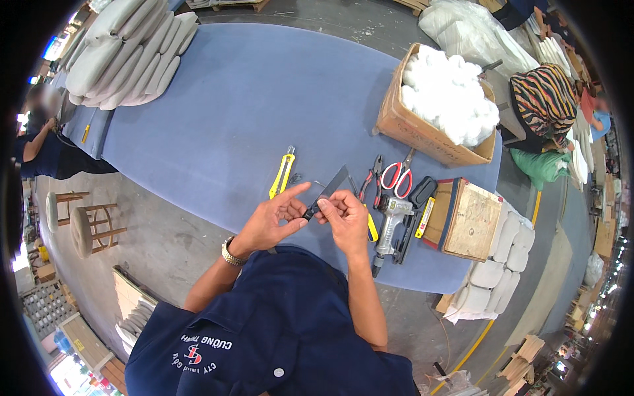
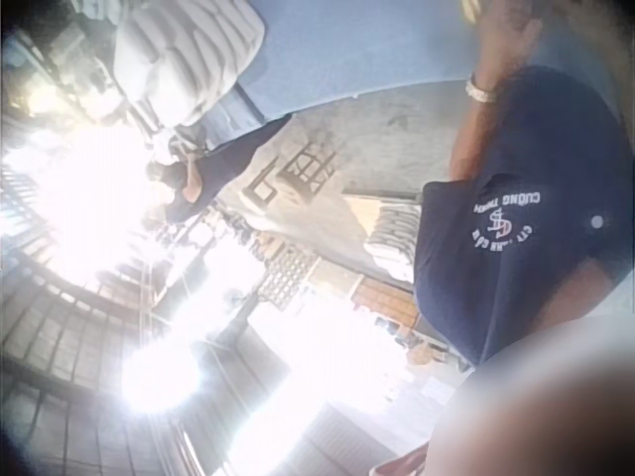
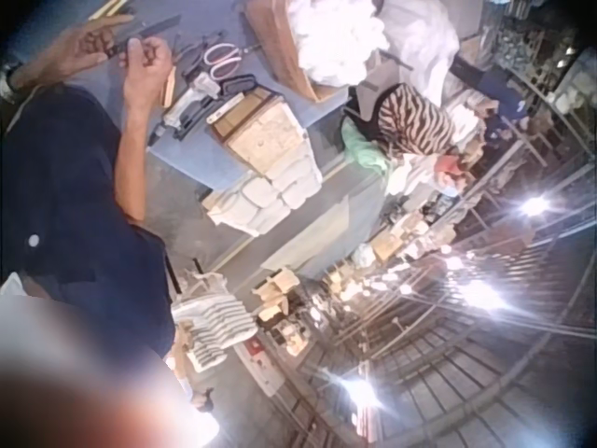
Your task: The person retrieves a yellow utility knife from a locker, then returns to a workbench to assemble cushion covers. They insert white filling into a grey fabric cover, align the edges, and use a staple gun to secure the seam. The process is repeated for multiple cushion units.
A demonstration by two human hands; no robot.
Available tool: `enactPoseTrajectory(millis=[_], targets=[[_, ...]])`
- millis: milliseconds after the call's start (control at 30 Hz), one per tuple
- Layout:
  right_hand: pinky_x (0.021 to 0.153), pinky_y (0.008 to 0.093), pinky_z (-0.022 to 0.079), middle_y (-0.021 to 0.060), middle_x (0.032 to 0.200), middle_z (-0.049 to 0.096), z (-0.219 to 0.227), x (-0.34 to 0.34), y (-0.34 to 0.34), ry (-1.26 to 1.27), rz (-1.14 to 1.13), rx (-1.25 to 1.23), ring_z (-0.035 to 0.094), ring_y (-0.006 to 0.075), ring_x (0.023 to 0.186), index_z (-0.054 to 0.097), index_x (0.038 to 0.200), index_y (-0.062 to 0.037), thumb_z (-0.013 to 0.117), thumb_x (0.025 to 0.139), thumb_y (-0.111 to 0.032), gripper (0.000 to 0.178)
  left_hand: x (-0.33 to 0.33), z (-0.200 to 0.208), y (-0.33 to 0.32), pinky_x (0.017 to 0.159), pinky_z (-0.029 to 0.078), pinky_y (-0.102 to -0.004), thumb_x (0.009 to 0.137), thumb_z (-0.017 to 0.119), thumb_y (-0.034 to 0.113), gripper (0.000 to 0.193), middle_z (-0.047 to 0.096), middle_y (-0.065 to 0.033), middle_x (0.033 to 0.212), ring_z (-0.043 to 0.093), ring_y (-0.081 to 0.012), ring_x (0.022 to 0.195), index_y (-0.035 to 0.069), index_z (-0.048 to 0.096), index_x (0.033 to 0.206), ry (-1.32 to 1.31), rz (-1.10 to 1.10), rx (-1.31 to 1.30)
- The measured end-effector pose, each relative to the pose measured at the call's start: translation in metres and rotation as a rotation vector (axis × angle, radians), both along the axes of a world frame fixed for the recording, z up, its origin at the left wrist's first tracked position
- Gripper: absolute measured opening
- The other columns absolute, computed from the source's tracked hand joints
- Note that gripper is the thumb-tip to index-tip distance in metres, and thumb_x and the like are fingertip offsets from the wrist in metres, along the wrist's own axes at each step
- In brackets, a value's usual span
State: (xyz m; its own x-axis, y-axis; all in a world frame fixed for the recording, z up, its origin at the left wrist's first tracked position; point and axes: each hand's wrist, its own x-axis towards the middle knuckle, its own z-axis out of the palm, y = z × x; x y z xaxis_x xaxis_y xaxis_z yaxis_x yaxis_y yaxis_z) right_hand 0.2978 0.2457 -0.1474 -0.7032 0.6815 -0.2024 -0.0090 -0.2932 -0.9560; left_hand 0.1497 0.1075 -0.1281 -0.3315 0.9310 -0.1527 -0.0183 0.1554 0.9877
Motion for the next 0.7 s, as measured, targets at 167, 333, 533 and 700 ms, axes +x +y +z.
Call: enactPoseTrajectory(millis=[167,333,533,700], targets=[[0.061,0.0237,0.055,0.0069,0.079,0.070,0.001,-0.002,-0.002,-0.008,-0.025,0.021,0.068,0.0108,0.069,0.061,0.096,0.0002,0.070,0.096,-0.006,0.011,0.000,0.001,0.002,0.079,0.057,-0.0308,0.089,0.073,0.004,0.072,0.070,-0.0079,0.099,0.068,-0.0147,0.084,0.010,0.042,0.154,0.040,0.003,0.004],[0.061,0.0238,0.055,0.0064,0.079,0.069,-0.001,-0.004,-0.006,0.012,-0.076,0.029,0.066,0.0101,0.066,0.061,0.098,0.0002,0.070,0.096,-0.007,0.012,0.000,0.003,0.004,0.079,0.057,-0.0313,0.088,0.074,0.004,0.073,0.070,-0.0076,0.101,0.067,-0.0152,0.083,0.012,0.043,0.154,0.038,0.014,0.021],[0.061,0.0230,0.051,0.0033,0.079,0.068,-0.015,-0.007,-0.012,0.017,-0.148,0.029,0.062,0.0071,0.067,0.062,0.100,-0.0004,0.070,0.097,-0.010,0.013,0.007,0.002,0.006,0.080,0.057,-0.0310,0.087,0.076,0.005,0.074,0.071,-0.0072,0.101,0.068,-0.0156,0.084,0.014,0.044,0.153,0.120,0.024,0.018],[0.063,0.0254,0.053,0.0024,0.086,0.067,-0.041,-0.003,-0.013,-0.090,-0.329,-0.034,0.062,0.0077,0.071,0.065,0.113,-0.0001,0.064,0.102,-0.014,0.018,0.014,-0.014,0.011,0.082,0.056,-0.0324,0.085,0.081,0.016,0.075,0.073,-0.0059,0.103,0.069,-0.0183,0.089,0.016,0.047,0.152,0.219,0.009,-0.036]])
